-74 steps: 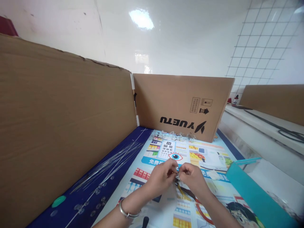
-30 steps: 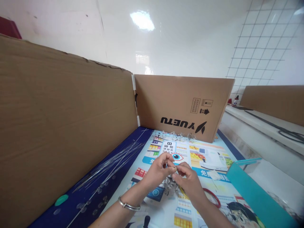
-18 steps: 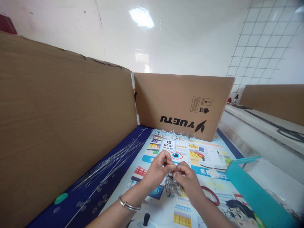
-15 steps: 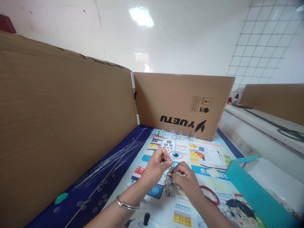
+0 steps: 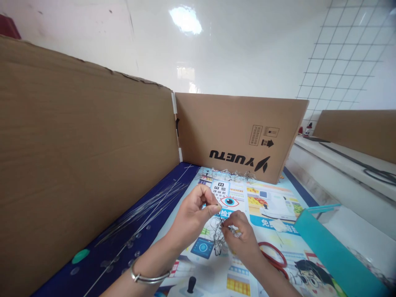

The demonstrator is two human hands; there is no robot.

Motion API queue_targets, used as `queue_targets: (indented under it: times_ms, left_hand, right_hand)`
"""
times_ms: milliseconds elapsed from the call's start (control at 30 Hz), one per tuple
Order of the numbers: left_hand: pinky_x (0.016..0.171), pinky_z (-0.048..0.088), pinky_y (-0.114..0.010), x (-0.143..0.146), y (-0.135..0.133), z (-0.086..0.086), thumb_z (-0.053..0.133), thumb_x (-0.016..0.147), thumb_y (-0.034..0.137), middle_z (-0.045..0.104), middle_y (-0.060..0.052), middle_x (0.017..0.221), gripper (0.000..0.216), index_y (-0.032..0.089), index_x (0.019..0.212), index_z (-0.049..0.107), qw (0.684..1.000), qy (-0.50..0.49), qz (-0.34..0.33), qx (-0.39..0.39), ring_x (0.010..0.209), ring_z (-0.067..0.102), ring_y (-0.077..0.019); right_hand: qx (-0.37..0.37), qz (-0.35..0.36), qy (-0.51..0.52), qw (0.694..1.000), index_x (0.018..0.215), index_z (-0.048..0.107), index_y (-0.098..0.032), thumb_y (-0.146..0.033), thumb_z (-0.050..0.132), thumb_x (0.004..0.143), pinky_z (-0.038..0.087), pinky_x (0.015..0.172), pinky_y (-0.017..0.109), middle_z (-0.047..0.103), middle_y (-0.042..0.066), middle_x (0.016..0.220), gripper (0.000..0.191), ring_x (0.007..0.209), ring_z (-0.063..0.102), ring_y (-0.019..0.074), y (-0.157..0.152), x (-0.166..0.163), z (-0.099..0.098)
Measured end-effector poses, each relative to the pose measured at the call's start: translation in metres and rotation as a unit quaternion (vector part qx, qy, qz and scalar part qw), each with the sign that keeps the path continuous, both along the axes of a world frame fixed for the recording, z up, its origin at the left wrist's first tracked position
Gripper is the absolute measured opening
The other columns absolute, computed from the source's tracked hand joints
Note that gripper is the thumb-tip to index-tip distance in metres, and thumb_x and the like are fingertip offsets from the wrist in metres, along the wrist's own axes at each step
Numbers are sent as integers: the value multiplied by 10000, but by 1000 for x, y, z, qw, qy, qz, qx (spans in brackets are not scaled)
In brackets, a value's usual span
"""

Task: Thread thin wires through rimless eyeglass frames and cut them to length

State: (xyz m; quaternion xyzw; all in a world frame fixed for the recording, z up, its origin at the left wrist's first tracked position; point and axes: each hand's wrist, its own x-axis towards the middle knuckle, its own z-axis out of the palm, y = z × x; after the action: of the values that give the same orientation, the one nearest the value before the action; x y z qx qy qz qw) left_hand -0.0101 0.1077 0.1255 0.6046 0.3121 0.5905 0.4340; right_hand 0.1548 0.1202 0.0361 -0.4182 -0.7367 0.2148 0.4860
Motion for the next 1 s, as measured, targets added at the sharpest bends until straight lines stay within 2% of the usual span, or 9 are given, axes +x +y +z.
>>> queue_targets:
  times_ms: [500, 600, 667, 733, 867, 1000]
  left_hand:
    - [631, 385, -226, -2, -4, 2, 584, 751, 102, 511, 35, 722, 174, 189, 750, 433, 999, 50, 5, 3, 680, 472, -100]
    - [617, 375, -222, 2, 4, -7, 570, 744, 89, 505, 39, 715, 157, 184, 745, 445, 994, 105, -32, -12, 666, 464, -98]
    - [601, 366, -218, 5, 13, -18, 560, 735, 77, 500, 38, 702, 136, 176, 734, 466, 984, 163, -68, -24, 655, 458, -99]
    - [587, 359, -216, 6, 23, -30, 556, 727, 75, 494, 39, 687, 127, 172, 726, 473, 976, 199, -77, -35, 636, 446, -98]
    - [574, 363, -206, 1, 37, -47, 570, 730, 101, 498, 37, 701, 116, 168, 747, 477, 971, 201, -118, -51, 633, 442, -95]
    - [588, 378, -206, -5, 41, -50, 584, 731, 115, 513, 29, 720, 107, 163, 756, 492, 968, 208, -133, -44, 654, 462, -99]
  right_hand:
    - [17, 7, -13, 1000, 766, 587, -213, -116, 548, 743, 403, 731, 314, 508, 14, 791, 107, 820, 502, 186, 0, 1, -3]
    - [32, -3, -23, 999, 797, 589, -215, -137, 533, 773, 410, 738, 320, 497, 22, 808, 98, 830, 499, 188, -1, 1, -6]
    - [35, -13, -33, 999, 821, 584, -215, -148, 519, 790, 418, 739, 323, 492, 26, 818, 99, 828, 497, 190, -1, 0, -8]
    - [39, -23, -46, 998, 865, 574, -217, -148, 530, 781, 425, 742, 326, 495, 32, 840, 118, 837, 495, 196, -2, -2, -13]
    - [69, -56, -66, 994, 966, 527, -209, -141, 602, 705, 430, 778, 348, 506, 51, 919, 281, 890, 490, 220, -1, -4, -22]
    - [70, -76, -82, 991, 929, 500, -202, -107, 583, 695, 428, 790, 351, 517, 52, 924, 266, 890, 491, 215, -3, -6, -23]
